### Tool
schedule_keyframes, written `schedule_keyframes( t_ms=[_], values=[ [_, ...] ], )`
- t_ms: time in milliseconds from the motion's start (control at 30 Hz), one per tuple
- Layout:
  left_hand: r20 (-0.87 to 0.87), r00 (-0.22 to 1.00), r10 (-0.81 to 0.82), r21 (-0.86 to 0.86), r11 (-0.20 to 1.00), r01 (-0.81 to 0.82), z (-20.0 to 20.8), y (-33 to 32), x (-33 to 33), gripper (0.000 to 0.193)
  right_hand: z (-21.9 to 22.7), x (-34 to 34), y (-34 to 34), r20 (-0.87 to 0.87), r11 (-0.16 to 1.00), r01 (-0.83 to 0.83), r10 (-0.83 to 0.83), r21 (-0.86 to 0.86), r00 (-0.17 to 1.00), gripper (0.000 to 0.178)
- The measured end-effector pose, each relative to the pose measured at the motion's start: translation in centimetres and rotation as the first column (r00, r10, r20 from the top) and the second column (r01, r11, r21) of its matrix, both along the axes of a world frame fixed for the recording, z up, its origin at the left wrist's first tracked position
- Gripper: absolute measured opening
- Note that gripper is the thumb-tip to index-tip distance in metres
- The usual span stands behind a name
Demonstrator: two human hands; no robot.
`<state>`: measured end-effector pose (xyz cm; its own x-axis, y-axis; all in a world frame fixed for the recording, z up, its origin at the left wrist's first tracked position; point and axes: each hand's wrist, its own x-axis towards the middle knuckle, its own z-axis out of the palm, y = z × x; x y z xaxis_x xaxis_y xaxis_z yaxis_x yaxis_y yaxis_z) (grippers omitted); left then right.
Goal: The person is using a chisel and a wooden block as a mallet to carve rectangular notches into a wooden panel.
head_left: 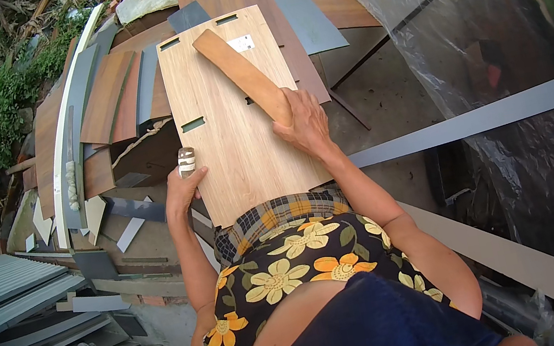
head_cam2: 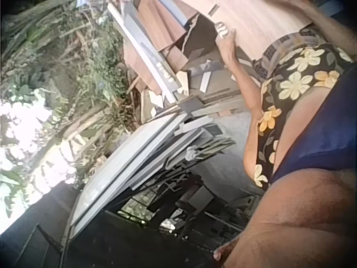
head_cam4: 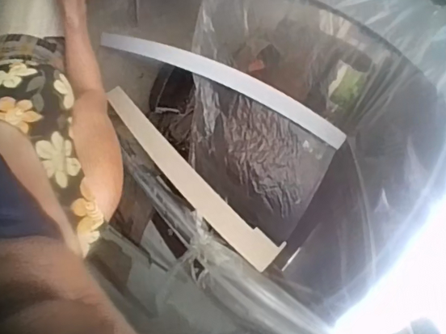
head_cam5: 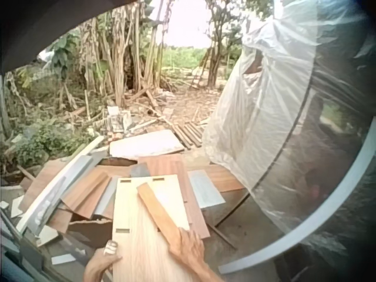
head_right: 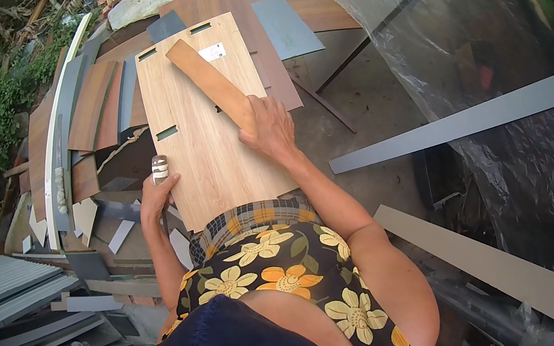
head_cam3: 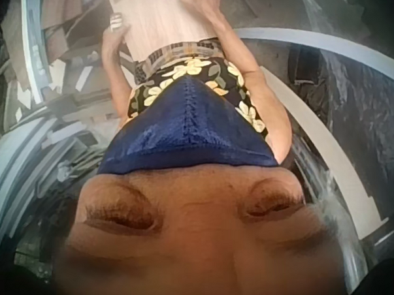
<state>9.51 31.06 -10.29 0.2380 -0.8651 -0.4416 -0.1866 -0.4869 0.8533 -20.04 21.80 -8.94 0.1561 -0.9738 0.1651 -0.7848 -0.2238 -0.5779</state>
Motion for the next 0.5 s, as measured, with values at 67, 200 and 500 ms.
schedule_keyframes(
  t_ms=[67, 200, 500],
  values=[
    [0.002, 1.0, -0.025, 0.008, 1.0, 0.025, -0.3, -0.1, 0.2, 0.03, 0.1, 0.0, -0.1, 0.026, 1.0, 0.001, -0.001, -0.006, 1.0, 0.068],
    [-0.008, 1.0, 0.003, -0.017, 1.0, -0.003, -0.7, 0.0, 0.1, 0.03, -0.5, -1.4, -1.7, 0.127, 0.999, 0.044, -0.044, 0.006, 0.991, 0.067],
    [-0.051, 0.998, 0.025, -0.005, 1.0, -0.025, -0.4, 0.1, 0.0, 0.031, -1.1, -7.3, -12.3, 0.039, 0.925, 0.359, -0.357, -0.121, 0.933, 0.063]
  ],
)
